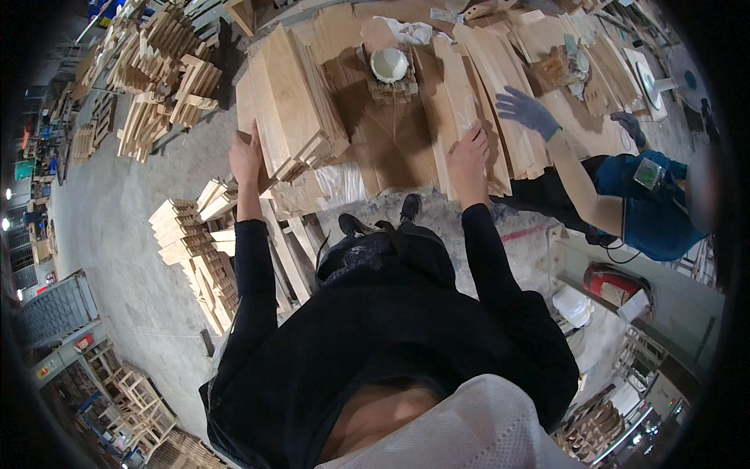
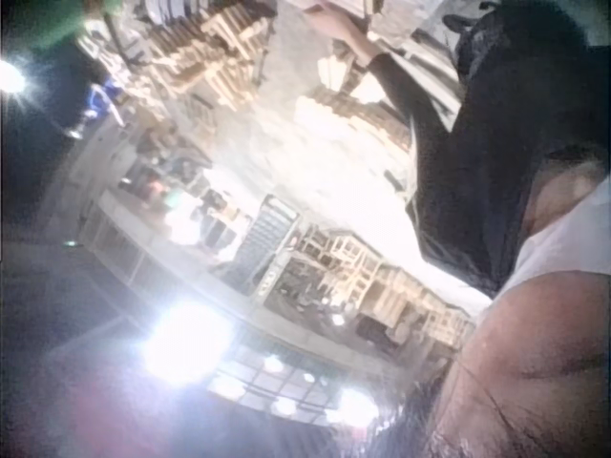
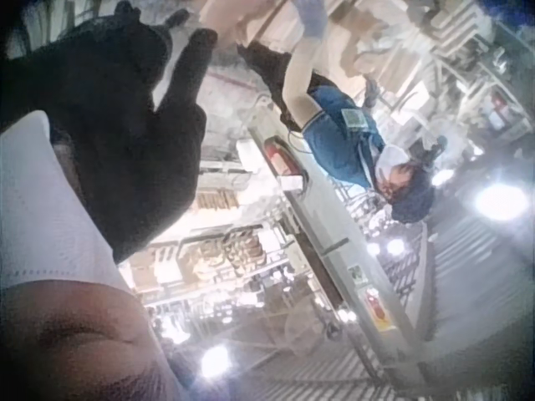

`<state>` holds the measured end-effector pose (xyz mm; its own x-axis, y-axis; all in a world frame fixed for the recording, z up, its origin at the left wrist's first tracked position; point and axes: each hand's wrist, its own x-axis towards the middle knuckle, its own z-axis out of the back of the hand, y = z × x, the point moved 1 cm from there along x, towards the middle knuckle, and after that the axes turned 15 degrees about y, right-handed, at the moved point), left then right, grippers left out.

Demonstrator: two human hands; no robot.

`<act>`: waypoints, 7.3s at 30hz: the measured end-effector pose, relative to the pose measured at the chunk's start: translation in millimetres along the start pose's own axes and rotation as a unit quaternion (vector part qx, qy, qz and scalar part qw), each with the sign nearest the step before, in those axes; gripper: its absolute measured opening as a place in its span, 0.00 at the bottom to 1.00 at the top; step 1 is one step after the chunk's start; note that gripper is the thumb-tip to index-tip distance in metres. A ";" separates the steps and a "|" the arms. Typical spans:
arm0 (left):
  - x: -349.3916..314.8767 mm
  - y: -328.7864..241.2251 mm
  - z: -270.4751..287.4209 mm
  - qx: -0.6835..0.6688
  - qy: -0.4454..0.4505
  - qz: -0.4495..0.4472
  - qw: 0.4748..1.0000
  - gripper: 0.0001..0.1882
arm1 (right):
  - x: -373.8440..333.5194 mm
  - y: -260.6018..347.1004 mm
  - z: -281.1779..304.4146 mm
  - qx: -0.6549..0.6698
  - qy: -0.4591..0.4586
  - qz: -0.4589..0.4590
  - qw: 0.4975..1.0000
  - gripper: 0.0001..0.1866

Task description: The person picks up wooden pieces from a stack and applies glue into pre-drilled holes using a small brush. They handle each piece individually, dip the brush into a container, and coat the interior of the holes before placing the piece back on the work surface.

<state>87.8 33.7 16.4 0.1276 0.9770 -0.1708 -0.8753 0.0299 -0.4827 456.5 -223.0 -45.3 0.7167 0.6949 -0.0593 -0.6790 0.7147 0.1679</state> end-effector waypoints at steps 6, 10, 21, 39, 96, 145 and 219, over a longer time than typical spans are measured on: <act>5.0 4.4 -4.4 -0.001 0.000 -0.006 1.000 0.38 | -1.9 7.5 -25.8 -0.054 -0.006 0.025 0.998 0.34; 0.3 -3.5 1.5 -0.015 0.026 0.009 1.000 0.40 | 0.2 12.1 -27.0 -0.057 -0.007 0.004 0.998 0.35; 1.2 -3.1 0.8 -0.023 0.033 0.023 0.999 0.39 | -51.1 -26.8 5.1 0.001 -0.006 -0.023 1.000 0.36; 2.9 -4.2 0.3 -0.011 0.022 0.007 1.000 0.37 | 21.1 -22.4 2.2 -0.039 0.073 -0.061 0.995 0.41; -202.8 -161.2 80.6 0.058 0.058 -0.375 0.923 0.31 | -48.1 117.2 285.7 -0.109 -0.118 0.664 0.730 0.33; -154.4 -151.2 11.2 -0.429 0.122 -0.344 0.826 0.43 | -84.3 180.8 168.7 0.701 0.079 0.334 0.625 0.15; -165.2 -93.0 32.3 -0.498 0.192 -0.231 0.814 0.34 | 124.9 62.8 -12.7 0.832 0.226 0.080 0.500 0.10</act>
<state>133.1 -123.6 117.3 0.6385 0.7670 0.0628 0.0945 0.0029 -0.9955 501.3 -90.3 -54.6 0.3099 0.9483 -0.0681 0.6206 -0.1475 0.7701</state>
